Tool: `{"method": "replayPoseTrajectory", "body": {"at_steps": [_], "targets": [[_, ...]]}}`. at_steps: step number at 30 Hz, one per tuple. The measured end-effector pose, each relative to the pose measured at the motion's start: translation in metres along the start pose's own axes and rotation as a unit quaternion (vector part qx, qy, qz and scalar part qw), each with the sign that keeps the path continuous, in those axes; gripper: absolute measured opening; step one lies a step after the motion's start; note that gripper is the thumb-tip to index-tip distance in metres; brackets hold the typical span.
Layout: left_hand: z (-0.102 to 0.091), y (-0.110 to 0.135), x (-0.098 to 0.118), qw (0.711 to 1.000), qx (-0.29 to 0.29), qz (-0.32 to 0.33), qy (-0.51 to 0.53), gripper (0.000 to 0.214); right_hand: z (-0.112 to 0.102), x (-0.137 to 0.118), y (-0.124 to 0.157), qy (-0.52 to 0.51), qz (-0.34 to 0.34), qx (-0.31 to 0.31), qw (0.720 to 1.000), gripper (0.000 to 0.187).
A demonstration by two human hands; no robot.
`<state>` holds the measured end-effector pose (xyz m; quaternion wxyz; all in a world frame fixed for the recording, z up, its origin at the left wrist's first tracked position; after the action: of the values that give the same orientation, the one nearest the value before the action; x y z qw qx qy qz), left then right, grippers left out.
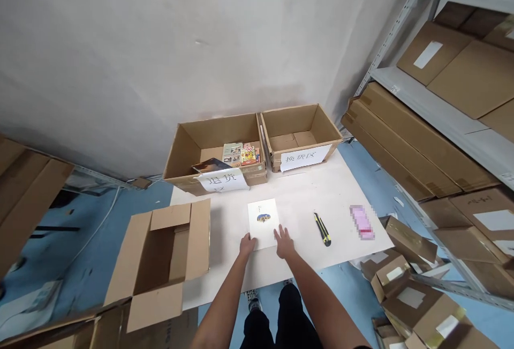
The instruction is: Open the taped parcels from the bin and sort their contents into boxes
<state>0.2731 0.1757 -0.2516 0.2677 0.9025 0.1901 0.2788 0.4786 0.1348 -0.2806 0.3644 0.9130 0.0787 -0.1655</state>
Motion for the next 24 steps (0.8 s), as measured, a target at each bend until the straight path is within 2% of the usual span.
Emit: {"method": "replayPoseTrajectory", "body": {"at_steps": [4,8,10,12,14,15,17,19,21,24], "targets": [[-0.011,-0.004,0.002,0.999,0.013,-0.032,0.034,0.035,-0.002,-0.005,0.0,0.005,-0.008,0.005,1.0,0.107],[-0.029,0.008,0.018,0.997,0.032,-0.021,0.063,0.031,-0.015,-0.005,0.005,-0.054,-0.03,-0.003,0.998,0.1],[-0.04,0.02,0.031,0.996,0.047,-0.001,0.074,0.029,-0.033,-0.002,0.008,-0.104,-0.041,0.041,0.993,0.092],[-0.053,0.035,0.045,0.993,0.053,0.042,0.099,0.026,-0.06,0.005,0.014,-0.175,-0.041,0.117,0.977,0.086],[-0.064,0.052,0.059,0.983,0.034,0.093,0.157,0.026,-0.09,0.014,0.023,-0.296,-0.051,0.183,0.936,0.081],[-0.07,0.06,0.064,0.974,0.014,0.112,0.199,0.028,-0.105,0.017,0.029,-0.374,-0.068,0.2,0.903,0.078],[-0.082,0.075,0.071,0.948,-0.034,0.126,0.289,0.038,-0.136,0.018,0.043,-0.524,-0.12,0.197,0.82,0.07],[-0.097,0.089,0.076,0.919,-0.072,0.124,0.366,0.05,-0.17,0.013,0.063,-0.62,-0.175,0.162,0.747,0.064],[-0.115,0.101,0.082,0.895,-0.09,0.124,0.418,0.06,-0.202,0.003,0.084,-0.653,-0.219,0.119,0.715,0.064],[-0.144,0.112,0.089,0.877,-0.088,0.136,0.453,0.066,-0.238,-0.02,0.111,-0.646,-0.271,0.059,0.712,0.068]]}}
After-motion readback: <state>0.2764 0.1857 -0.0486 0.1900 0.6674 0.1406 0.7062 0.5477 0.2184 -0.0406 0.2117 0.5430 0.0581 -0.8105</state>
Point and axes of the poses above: each hand's wrist, its own y-axis away from the middle knuckle, its own z-axis out of the palm, x = y × z, the point moved 8 cm from there along -y, towards the middle knuckle, and after that the axes turned 8 degrees about -z, right-handed, at the moved point
